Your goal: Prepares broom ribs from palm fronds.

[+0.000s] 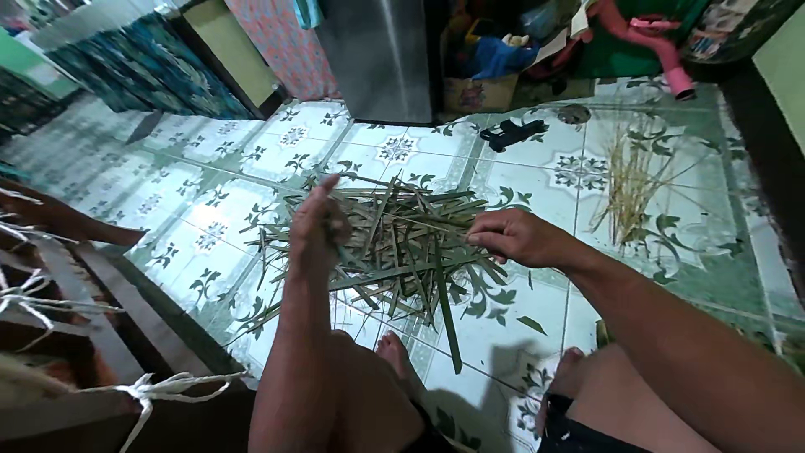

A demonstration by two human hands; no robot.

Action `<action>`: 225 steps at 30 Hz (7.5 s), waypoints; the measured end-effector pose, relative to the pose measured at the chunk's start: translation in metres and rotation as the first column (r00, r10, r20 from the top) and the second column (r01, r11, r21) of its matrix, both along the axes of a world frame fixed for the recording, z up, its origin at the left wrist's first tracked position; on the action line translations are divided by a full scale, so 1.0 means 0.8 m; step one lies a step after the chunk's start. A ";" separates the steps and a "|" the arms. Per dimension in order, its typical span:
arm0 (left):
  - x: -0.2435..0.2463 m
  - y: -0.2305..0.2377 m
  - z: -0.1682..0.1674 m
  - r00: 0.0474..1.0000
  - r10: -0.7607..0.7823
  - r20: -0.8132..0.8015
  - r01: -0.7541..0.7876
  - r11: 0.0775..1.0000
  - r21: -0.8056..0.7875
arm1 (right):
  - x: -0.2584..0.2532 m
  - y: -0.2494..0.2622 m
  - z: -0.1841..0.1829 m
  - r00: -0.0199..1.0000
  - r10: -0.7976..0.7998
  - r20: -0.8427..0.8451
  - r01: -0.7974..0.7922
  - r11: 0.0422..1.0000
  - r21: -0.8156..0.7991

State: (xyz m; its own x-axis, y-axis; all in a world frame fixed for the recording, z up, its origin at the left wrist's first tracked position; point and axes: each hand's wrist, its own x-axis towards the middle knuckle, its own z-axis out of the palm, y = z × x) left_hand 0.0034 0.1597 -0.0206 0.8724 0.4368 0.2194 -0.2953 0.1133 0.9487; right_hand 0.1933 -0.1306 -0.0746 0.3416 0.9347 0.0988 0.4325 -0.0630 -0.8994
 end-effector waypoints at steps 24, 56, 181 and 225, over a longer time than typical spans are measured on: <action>0.031 -0.102 -0.037 0.848 -0.325 -0.420 0.409 0.904 0.127 | -0.023 0.017 0.005 0.988 -0.018 -0.151 0.003 0.995 -0.098; -0.034 0.049 -0.013 0.933 0.357 -0.039 -0.359 0.932 -0.047 | 0.029 -0.031 -0.003 0.989 -0.112 -0.094 0.097 0.984 -0.147; 0.028 -0.081 -0.003 0.979 -0.167 -0.120 0.187 0.965 0.185 | -0.063 0.077 0.052 0.976 -0.114 -0.185 0.167 0.938 0.303; 0.026 -0.076 -0.003 0.973 -0.166 -0.162 0.188 0.973 0.131 | -0.061 0.079 0.047 0.983 -0.153 -0.100 0.176 0.939 0.296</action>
State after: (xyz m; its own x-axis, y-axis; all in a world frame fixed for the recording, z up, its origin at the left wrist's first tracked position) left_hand 0.0243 0.0989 -0.0231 0.9606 0.2458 0.1299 -0.1365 0.0097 0.9906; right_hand 0.1447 -0.0676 -0.0367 0.5054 0.7946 0.3365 0.3704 0.1525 -0.9163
